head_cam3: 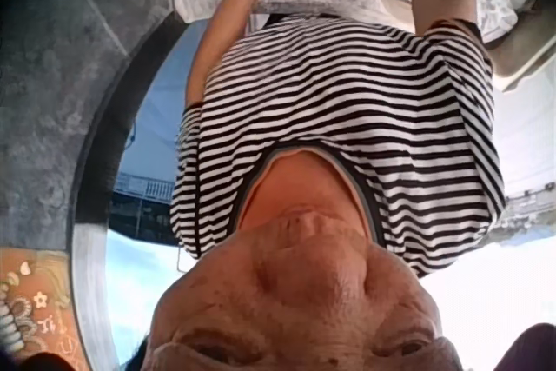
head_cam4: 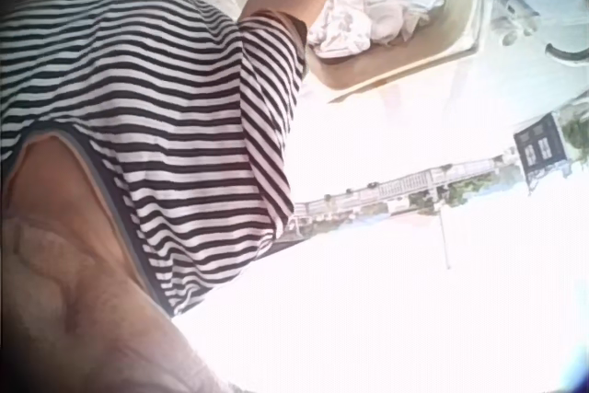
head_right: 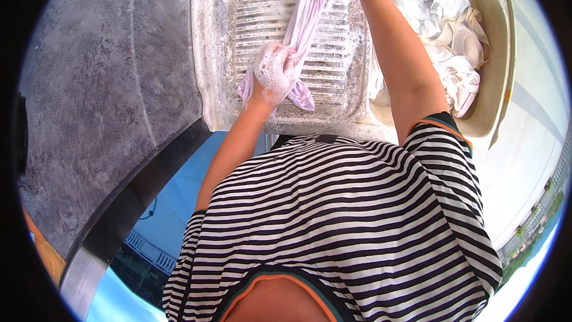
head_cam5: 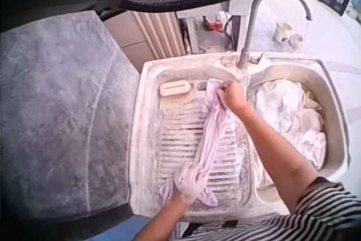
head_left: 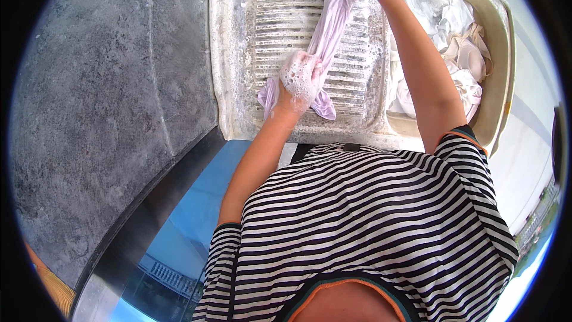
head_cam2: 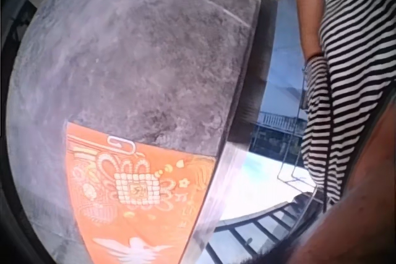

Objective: The person hand-washes a light purple garment on a concrete washboard, scrubbing it with soap and water. They repeatedly rub, squeeze, and rinse the fabric, then wring it out to remove excess water.

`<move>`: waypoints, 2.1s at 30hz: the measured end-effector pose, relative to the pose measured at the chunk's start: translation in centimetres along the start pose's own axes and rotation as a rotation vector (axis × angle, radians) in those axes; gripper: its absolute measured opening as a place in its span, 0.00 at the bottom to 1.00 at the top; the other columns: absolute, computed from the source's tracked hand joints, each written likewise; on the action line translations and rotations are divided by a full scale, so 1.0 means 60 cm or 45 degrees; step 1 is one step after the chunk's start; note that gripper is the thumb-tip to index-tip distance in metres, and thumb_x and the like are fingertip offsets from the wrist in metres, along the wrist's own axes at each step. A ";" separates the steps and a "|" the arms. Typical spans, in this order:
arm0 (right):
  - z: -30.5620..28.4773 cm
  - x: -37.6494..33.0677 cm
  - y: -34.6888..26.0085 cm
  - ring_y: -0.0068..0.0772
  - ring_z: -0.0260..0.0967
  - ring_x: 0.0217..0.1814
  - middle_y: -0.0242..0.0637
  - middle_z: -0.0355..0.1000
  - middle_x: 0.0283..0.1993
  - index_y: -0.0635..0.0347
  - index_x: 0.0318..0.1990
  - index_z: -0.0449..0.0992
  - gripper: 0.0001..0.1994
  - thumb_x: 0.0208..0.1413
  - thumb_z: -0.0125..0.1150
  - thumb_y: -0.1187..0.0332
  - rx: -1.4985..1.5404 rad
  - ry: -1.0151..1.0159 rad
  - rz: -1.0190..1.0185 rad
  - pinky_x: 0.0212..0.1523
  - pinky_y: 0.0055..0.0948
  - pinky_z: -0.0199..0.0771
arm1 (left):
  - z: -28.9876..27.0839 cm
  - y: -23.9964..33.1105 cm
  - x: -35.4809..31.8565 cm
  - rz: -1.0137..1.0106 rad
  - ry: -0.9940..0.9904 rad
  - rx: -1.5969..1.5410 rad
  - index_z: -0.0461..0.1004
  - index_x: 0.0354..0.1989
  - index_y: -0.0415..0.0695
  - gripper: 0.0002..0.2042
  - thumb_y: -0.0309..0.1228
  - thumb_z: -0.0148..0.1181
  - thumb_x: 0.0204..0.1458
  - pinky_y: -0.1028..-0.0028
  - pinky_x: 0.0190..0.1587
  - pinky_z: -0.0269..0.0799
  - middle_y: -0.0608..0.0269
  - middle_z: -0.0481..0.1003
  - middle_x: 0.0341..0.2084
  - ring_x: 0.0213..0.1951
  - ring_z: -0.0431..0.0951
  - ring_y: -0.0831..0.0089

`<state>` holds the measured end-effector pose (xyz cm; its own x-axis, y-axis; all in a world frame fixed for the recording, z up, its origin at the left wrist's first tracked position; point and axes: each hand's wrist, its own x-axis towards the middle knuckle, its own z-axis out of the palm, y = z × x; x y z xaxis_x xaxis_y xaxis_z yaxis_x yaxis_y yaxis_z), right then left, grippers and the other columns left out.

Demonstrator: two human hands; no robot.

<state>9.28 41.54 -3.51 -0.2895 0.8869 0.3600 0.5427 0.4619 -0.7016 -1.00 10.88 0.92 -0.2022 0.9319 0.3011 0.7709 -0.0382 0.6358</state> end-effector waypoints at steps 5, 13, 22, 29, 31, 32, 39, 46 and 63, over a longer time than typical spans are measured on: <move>-0.049 -0.062 -0.066 0.30 0.77 0.35 0.38 0.79 0.40 0.59 0.44 0.78 0.17 0.58 0.63 0.55 -0.426 -0.050 -0.091 0.36 0.30 0.79 | -0.005 -0.009 -0.010 0.038 -0.024 0.090 0.76 0.31 0.42 0.05 0.22 0.62 0.44 0.59 0.39 0.71 0.56 0.72 0.28 0.34 0.73 0.55; -0.017 -0.099 -0.014 0.37 0.73 0.27 0.42 0.74 0.31 0.63 0.37 0.74 0.11 0.53 0.64 0.64 0.109 0.023 0.257 0.28 0.34 0.74 | -0.004 -0.012 -0.021 -0.309 -0.122 -0.213 0.74 0.32 0.39 0.02 0.23 0.60 0.51 0.64 0.40 0.72 0.54 0.74 0.30 0.34 0.76 0.58; 0.046 -0.084 -0.039 0.40 0.74 0.42 0.44 0.75 0.43 0.63 0.44 0.75 0.19 0.55 0.67 0.56 -0.484 -0.235 -0.325 0.46 0.38 0.76 | -0.003 -0.009 0.005 -0.136 -0.399 0.313 0.76 0.41 0.41 0.14 0.34 0.65 0.50 0.60 0.46 0.70 0.51 0.75 0.35 0.42 0.76 0.55; -0.081 -0.238 -0.202 0.40 0.71 0.48 0.40 0.73 0.44 0.56 0.41 0.78 0.19 0.46 0.73 0.56 -0.228 -0.667 -0.050 0.46 0.41 0.76 | 0.100 -0.023 0.031 -0.108 -0.411 0.530 0.58 0.67 0.43 0.38 0.59 0.48 0.56 0.41 0.68 0.34 0.45 0.55 0.67 0.71 0.44 0.47; -0.093 -0.299 -0.199 0.38 0.72 0.43 0.38 0.71 0.37 0.50 0.35 0.78 0.15 0.40 0.74 0.59 -0.249 -0.543 -0.475 0.36 0.38 0.77 | 0.090 -0.006 0.040 -0.043 -0.734 0.669 0.44 0.73 0.48 0.42 0.63 0.40 0.57 0.42 0.69 0.20 0.47 0.43 0.72 0.73 0.32 0.48; -0.045 -0.306 -0.155 0.33 0.71 0.45 0.35 0.72 0.37 0.45 0.35 0.78 0.15 0.38 0.74 0.61 -0.108 -0.318 -0.468 0.29 0.30 0.75 | 0.099 -0.013 0.039 -0.066 -0.671 0.519 0.41 0.73 0.45 0.44 0.64 0.41 0.57 0.43 0.69 0.18 0.46 0.40 0.72 0.73 0.28 0.49; 0.091 -0.067 -0.039 0.54 0.73 0.41 0.48 0.76 0.35 0.57 0.36 0.77 0.07 0.49 0.57 0.69 -0.443 -0.044 -0.071 0.42 0.47 0.73 | 0.111 -0.007 0.070 -0.060 -0.775 0.744 0.33 0.72 0.36 0.49 0.65 0.40 0.57 0.43 0.67 0.09 0.39 0.31 0.72 0.73 0.20 0.50; -0.096 -0.277 -0.144 0.35 0.76 0.36 0.37 0.76 0.40 0.50 0.37 0.79 0.07 0.53 0.62 0.61 -0.085 -0.537 -0.625 0.26 0.27 0.79 | 0.119 -0.020 0.078 -0.030 -0.762 0.683 0.41 0.73 0.49 0.43 0.61 0.44 0.56 0.36 0.66 0.17 0.48 0.41 0.73 0.73 0.29 0.47; -0.045 -0.286 -0.104 0.39 0.76 0.48 0.39 0.77 0.38 0.53 0.29 0.78 0.08 0.50 0.63 0.61 0.016 -0.407 -0.609 0.51 0.39 0.77 | 0.126 -0.021 0.023 -0.014 -0.686 0.081 0.47 0.73 0.51 0.42 0.60 0.50 0.53 0.33 0.65 0.15 0.43 0.46 0.71 0.73 0.27 0.43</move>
<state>13.03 23.44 -3.66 -0.7254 0.5322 0.4365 0.2839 0.8091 -0.5146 2.32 14.92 -4.86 0.1150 0.9858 -0.1225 0.8087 -0.0213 0.5879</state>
